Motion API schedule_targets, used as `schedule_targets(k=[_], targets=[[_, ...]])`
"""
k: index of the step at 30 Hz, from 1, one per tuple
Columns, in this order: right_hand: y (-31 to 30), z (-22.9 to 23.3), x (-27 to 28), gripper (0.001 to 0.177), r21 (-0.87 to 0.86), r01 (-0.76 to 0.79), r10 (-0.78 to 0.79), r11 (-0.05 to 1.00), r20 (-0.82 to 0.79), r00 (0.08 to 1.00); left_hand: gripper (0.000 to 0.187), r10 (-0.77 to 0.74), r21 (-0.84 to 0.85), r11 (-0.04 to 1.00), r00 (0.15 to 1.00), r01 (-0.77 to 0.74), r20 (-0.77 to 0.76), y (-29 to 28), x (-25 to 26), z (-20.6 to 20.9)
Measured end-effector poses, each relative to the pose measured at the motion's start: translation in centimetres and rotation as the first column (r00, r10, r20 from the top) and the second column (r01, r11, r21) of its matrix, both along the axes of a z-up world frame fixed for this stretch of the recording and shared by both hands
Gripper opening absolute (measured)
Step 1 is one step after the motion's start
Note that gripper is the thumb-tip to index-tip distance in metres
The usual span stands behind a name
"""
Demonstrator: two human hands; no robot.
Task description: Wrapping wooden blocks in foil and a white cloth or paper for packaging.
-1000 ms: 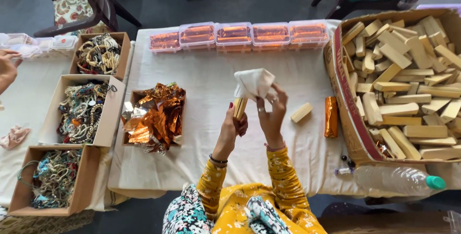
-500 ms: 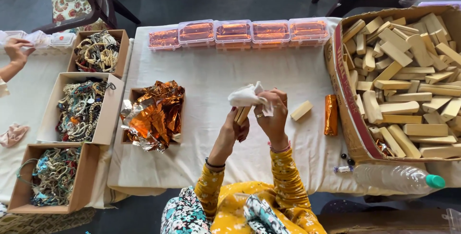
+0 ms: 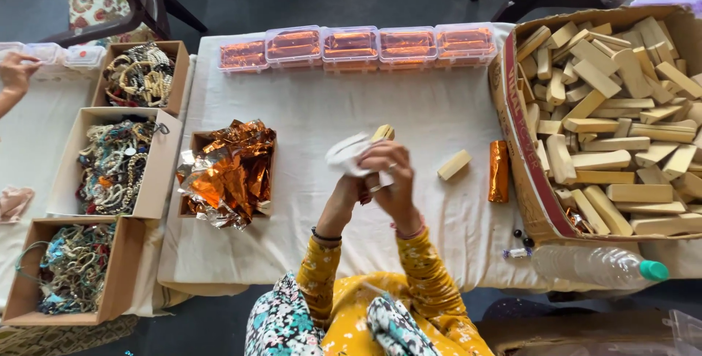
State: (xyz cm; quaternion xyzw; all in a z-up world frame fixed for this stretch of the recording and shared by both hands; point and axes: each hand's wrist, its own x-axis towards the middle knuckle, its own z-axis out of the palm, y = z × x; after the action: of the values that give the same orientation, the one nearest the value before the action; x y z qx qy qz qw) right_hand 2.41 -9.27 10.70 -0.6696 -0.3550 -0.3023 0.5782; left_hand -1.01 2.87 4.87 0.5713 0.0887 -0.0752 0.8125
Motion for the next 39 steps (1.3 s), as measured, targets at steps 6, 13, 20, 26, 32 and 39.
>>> schedule_targets(k=[6, 13, 20, 26, 32, 39], targets=[[-0.9, -3.6, 2.8, 0.012, 0.019, 0.123, -0.119, 0.992, -0.160, 0.980, 0.058, -0.138, -0.201, 0.970, 0.990, 0.140, 0.024, 1.0, 0.2, -4.0], [-0.2, -4.3, 1.2, 0.019, 0.031, -0.191, 0.193, 0.981, -0.122, 0.973, 0.035, 0.151, -0.102, 0.984, 0.988, -0.148, 0.023, 0.0, 0.2, -2.6], [-1.0, -2.9, 2.1, 0.016, 0.143, -0.104, 0.131, 0.984, -0.195, 0.972, 0.050, 0.007, -0.159, 0.987, 0.999, 0.001, 0.045, 0.4, 0.4, -5.3], [-0.1, -2.6, 1.1, 0.027, 0.065, -0.156, 0.169, 0.986, -0.363, 0.916, 0.035, 0.034, 0.554, 0.613, 0.719, -0.563, 0.694, -0.5, 1.6, -1.1], [0.1, -7.0, 3.1, 0.039, 0.574, -0.097, 0.515, 0.813, -0.632, 0.579, 0.027, -0.019, 0.933, 0.320, 0.984, -0.161, 0.176, -3.5, -0.3, -2.1], [-1.5, -7.2, 3.9, 0.041, 0.673, -0.110, 0.664, 0.732, -0.667, 0.338, 0.035, -0.128, 0.920, 0.391, 0.987, -0.038, 0.095, -2.9, 0.2, -3.1]])
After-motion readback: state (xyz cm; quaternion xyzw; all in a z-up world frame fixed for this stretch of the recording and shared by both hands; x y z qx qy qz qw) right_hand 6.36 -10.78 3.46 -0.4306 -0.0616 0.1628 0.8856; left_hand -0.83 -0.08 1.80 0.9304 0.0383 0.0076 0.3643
